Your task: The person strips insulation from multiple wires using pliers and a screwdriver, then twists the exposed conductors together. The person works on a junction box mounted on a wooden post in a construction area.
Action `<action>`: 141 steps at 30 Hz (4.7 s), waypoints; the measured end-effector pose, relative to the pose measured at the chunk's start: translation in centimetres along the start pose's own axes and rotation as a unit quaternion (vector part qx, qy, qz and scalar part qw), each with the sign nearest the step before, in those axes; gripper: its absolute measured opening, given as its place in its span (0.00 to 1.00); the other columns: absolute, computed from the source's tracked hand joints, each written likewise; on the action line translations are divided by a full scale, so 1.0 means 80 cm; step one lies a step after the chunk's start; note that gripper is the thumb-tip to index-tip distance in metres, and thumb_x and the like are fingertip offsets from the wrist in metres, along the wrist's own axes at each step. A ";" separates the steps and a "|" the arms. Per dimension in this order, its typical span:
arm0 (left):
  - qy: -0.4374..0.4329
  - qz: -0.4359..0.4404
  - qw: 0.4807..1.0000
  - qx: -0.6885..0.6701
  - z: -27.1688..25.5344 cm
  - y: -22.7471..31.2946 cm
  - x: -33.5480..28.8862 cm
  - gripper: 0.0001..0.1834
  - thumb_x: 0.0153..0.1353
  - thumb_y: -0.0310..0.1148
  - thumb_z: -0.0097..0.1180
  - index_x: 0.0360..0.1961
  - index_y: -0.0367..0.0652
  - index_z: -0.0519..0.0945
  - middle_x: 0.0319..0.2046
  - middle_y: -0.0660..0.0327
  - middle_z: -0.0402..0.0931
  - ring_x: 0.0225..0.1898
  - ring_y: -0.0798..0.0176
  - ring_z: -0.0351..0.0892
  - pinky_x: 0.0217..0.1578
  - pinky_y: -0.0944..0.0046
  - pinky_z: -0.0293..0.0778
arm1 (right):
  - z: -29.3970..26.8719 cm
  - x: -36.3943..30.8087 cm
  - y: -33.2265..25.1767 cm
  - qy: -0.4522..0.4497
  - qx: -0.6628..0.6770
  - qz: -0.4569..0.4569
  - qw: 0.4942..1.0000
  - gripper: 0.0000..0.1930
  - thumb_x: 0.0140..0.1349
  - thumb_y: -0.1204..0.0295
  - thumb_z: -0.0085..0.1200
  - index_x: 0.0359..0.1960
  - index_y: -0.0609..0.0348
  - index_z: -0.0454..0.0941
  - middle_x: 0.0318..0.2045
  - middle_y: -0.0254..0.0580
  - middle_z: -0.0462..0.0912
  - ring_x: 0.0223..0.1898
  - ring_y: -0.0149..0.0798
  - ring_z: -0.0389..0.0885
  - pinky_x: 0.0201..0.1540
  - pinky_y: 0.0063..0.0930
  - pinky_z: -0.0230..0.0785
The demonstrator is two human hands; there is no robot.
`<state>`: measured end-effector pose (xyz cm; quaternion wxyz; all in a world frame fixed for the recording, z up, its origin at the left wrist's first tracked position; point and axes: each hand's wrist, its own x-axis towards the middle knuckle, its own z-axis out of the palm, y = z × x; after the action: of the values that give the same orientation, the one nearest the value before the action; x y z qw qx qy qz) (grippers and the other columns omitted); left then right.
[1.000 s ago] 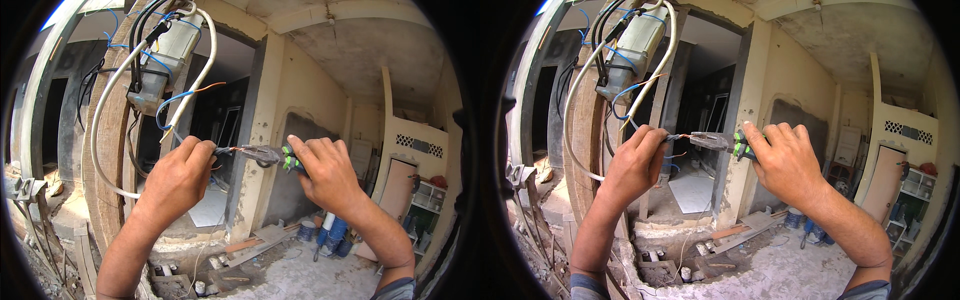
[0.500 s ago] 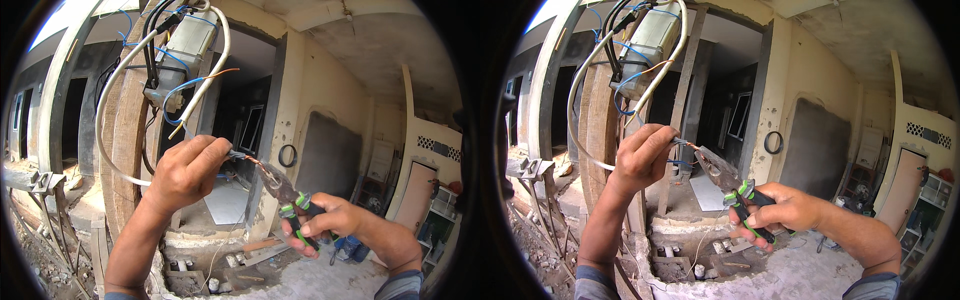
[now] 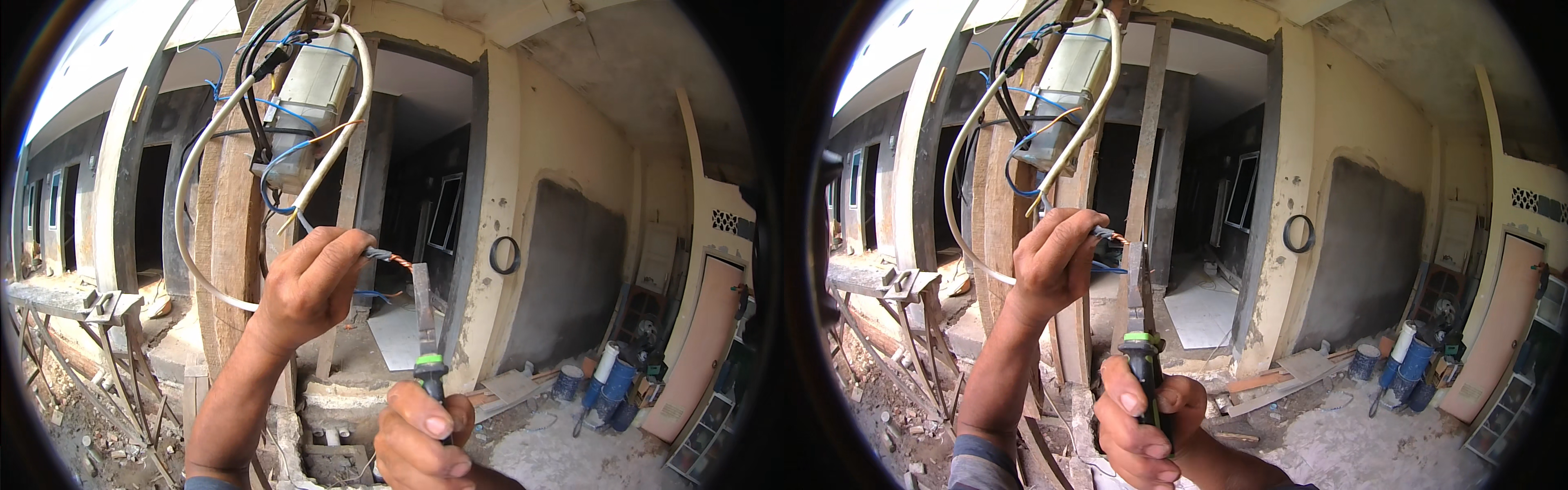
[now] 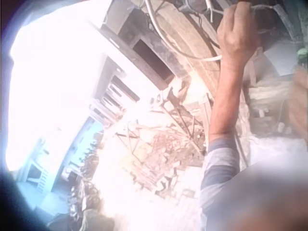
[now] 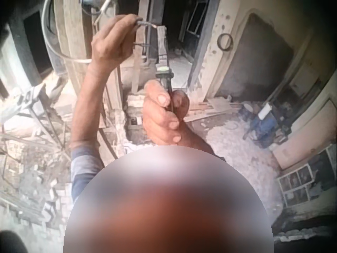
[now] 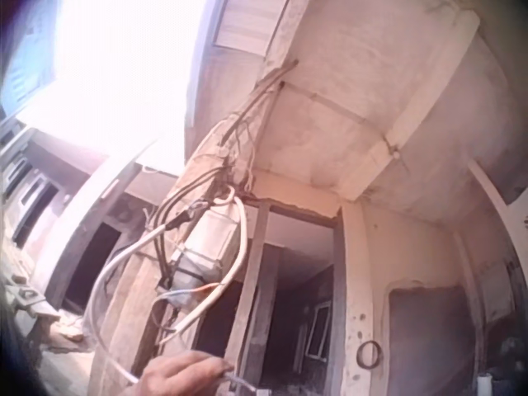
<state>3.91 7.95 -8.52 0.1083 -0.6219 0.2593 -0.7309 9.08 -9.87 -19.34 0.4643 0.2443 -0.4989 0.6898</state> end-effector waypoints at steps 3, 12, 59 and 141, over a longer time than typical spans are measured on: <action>-0.006 -0.018 1.000 -0.008 0.001 0.004 -0.001 0.15 0.58 0.15 0.63 0.48 0.33 0.81 0.36 0.50 0.81 0.33 0.50 0.85 0.31 0.56 0.81 | 0.013 -0.007 -0.030 0.140 -0.213 0.023 0.967 0.26 0.62 0.67 0.54 0.59 0.71 0.67 0.38 0.68 0.82 0.32 0.54 0.84 0.38 0.47 0.81; -0.038 -0.070 0.997 -0.013 0.004 0.015 0.005 0.16 0.61 0.18 0.63 0.51 0.35 0.80 0.37 0.51 0.80 0.32 0.50 0.84 0.32 0.55 0.81 | 0.165 0.002 -0.080 0.410 -0.828 0.290 0.248 0.28 0.74 0.69 0.52 0.67 0.80 0.65 0.43 0.65 0.86 0.41 0.48 0.90 0.46 0.38 0.83; -0.001 0.026 0.999 -0.038 0.002 -0.005 -0.001 0.16 0.54 0.15 0.64 0.45 0.33 0.82 0.34 0.53 0.82 0.31 0.53 0.85 0.30 0.58 0.81 | 0.082 -0.037 -0.081 0.294 -0.163 0.205 0.919 0.18 0.65 0.67 0.56 0.48 0.68 0.68 0.28 0.54 0.74 0.21 0.41 0.74 0.17 0.37 0.70; -0.025 -0.083 0.996 -0.012 0.052 0.015 0.012 0.08 0.64 0.21 0.62 0.45 0.35 0.81 0.32 0.52 0.79 0.29 0.48 0.82 0.31 0.54 0.78 | 0.093 0.034 -0.076 0.571 -0.763 0.030 0.302 0.15 0.61 0.78 0.49 0.49 0.73 0.75 0.41 0.50 0.82 0.42 0.46 0.87 0.48 0.37 0.85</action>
<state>7.55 5.51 -7.95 0.0463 -0.6605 0.2127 -0.7186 12.33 -15.17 -11.53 0.5909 -0.6891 -0.4191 -0.0193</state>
